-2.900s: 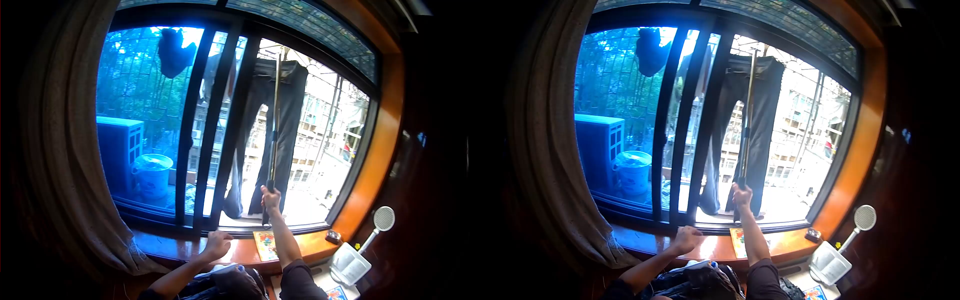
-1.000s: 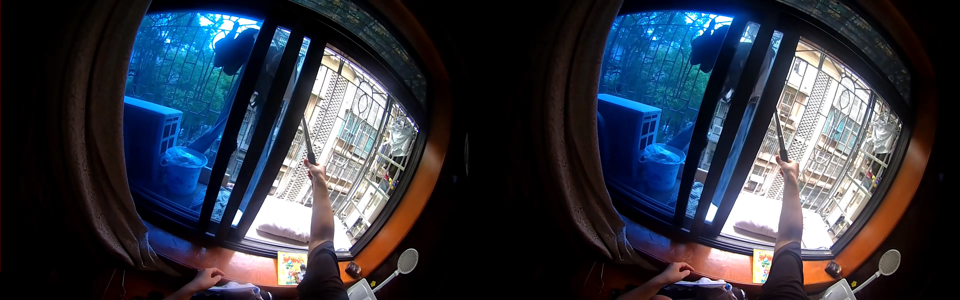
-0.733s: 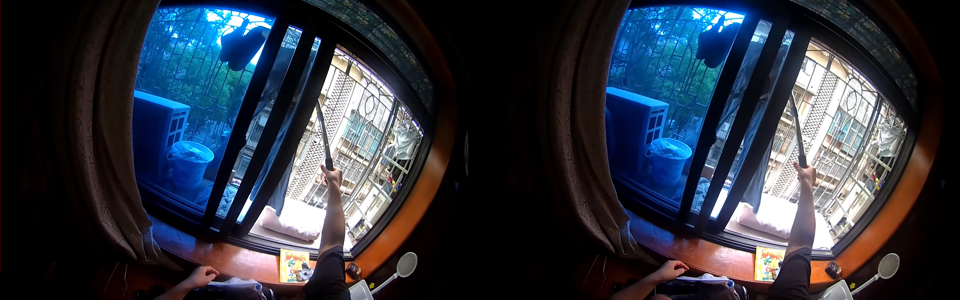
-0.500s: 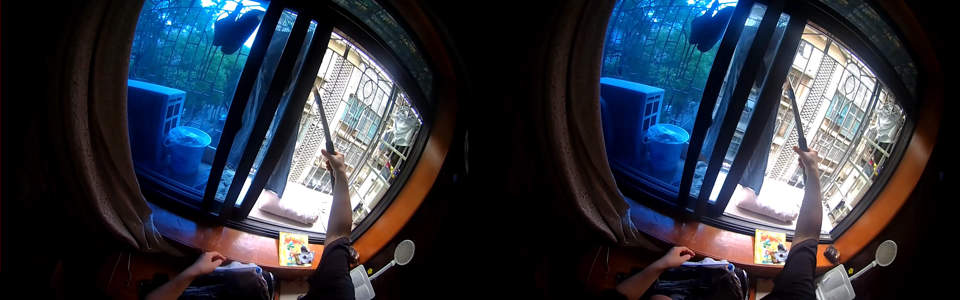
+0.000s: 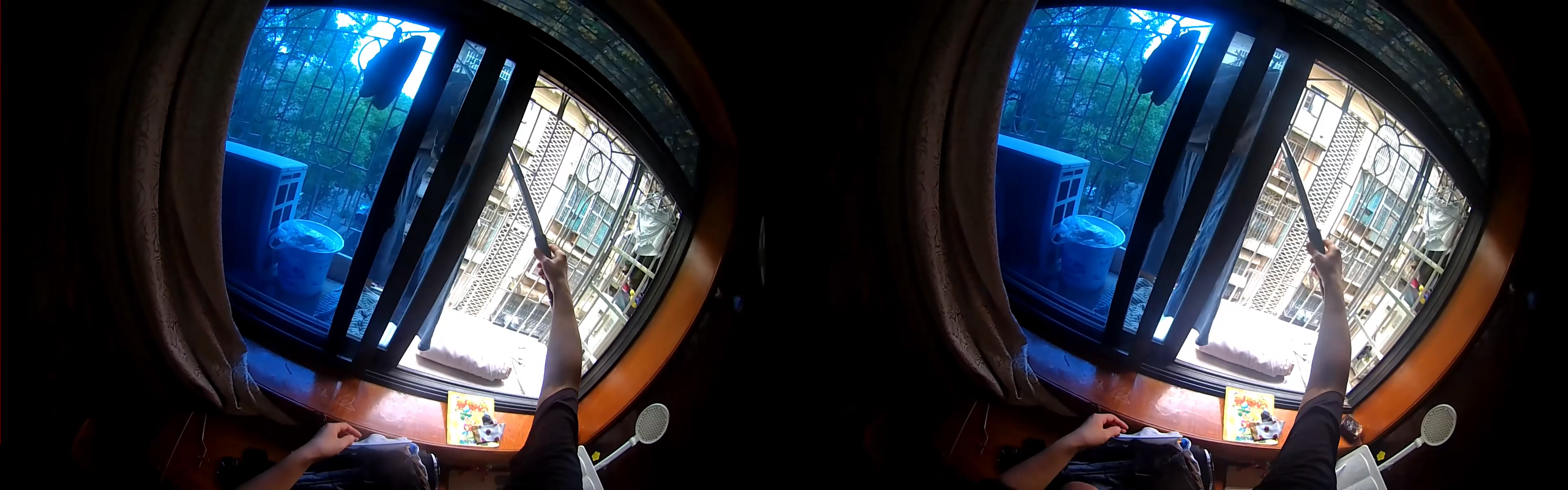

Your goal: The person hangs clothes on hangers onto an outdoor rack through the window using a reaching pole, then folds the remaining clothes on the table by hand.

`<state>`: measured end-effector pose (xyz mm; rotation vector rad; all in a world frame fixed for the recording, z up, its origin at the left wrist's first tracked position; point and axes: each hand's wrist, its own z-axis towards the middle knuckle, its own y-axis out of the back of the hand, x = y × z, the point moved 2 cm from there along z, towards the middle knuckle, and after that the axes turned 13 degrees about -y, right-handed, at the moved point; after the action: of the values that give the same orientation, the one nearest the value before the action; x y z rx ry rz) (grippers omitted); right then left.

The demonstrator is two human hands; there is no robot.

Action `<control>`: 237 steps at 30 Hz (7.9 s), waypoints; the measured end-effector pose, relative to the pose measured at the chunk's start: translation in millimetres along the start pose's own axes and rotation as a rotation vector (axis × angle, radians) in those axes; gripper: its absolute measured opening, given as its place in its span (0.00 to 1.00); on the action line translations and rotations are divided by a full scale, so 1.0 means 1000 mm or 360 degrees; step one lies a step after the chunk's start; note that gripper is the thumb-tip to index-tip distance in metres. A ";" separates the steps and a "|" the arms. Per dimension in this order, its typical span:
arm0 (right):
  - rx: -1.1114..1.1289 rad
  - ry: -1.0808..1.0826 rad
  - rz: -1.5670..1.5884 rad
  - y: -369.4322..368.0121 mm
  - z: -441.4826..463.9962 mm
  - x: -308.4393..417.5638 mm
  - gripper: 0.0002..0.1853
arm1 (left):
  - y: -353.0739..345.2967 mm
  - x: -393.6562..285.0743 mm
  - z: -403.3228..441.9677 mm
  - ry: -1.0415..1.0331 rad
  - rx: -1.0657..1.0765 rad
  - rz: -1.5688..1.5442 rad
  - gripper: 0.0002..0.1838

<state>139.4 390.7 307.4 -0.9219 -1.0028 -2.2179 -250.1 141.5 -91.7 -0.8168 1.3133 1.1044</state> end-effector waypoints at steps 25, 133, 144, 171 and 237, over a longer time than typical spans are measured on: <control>0.0311 -0.0171 0.0384 0.023 -0.020 -0.036 0.15 | -0.025 -0.024 0.094 -0.0275 0.0326 -0.0149 0.11; 0.0901 0.0063 0.0772 -0.108 0.051 0.043 0.08 | -0.046 -0.314 0.436 -0.1059 -0.0109 -0.0693 0.17; 0.1261 -0.0440 0.0995 -0.082 -0.072 -0.067 0.23 | -0.046 -0.273 0.392 -0.0806 0.0069 -0.0308 0.21; 0.0920 -0.0601 0.0635 0.058 -0.177 -0.042 0.12 | -0.128 -0.325 0.289 -0.0664 0.0384 -0.0842 0.07; -0.0246 -0.1100 0.0475 0.048 -0.753 -0.132 0.14 | 0.031 0.091 -0.015 0.0222 0.0015 0.1673 0.14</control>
<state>-18.6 -209.3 -142.5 -1.8508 -0.8943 -1.7624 -291.7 151.1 -179.6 -0.1342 1.9298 1.8543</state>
